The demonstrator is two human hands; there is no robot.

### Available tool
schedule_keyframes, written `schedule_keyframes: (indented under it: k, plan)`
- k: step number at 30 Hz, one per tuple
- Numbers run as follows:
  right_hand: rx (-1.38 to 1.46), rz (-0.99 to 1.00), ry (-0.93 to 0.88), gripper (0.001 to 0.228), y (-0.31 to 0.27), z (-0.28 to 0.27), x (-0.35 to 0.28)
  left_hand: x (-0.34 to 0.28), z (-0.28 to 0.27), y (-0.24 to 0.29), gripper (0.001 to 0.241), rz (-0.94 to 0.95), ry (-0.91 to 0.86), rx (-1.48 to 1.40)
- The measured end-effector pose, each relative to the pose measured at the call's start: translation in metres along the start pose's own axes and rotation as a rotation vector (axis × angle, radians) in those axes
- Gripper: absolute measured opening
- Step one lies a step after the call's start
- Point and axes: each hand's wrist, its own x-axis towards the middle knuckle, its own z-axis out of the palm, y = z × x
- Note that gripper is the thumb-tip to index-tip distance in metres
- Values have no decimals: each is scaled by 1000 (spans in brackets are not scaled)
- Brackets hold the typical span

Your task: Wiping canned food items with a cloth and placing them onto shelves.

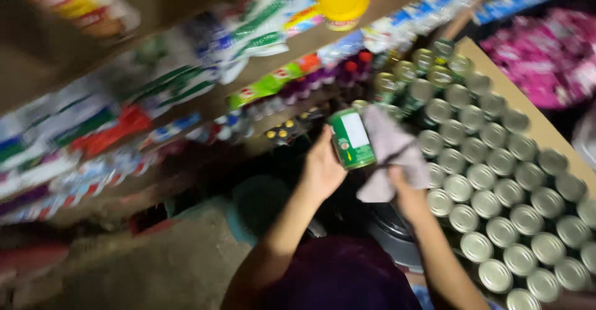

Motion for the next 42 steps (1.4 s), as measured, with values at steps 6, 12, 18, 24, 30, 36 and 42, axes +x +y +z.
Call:
schedule_keyframes:
  k: [6, 12, 18, 24, 30, 36, 42]
  plan:
    - [-181, -770, -477, 68, -59, 112, -1, -21, -48, 60, 59, 197, 250, 14]
    - [475, 50, -644, 68, -38, 192, 27, -54, -90, 98, 51, 452, 421, 186]
    - [-64, -386, -609, 65, -108, 244, -39, -96, -81, 141, 63, 511, 693, 550]
    - [419, -87, -715, 51, -27, 243, 7, -85, -99, 123, 59, 745, 656, 459]
    - [-34, -535, -708, 77, -45, 227, -25, -66, -128, 130, 67, 809, 509, 412]
    - [-152, -851, -768, 86, -18, 220, 9, -55, -143, 108, 63, 787, 555, 480]
    - [307, -141, -550, 61, 38, 227, 40, -80, -88, 107, 80, 567, 553, 453]
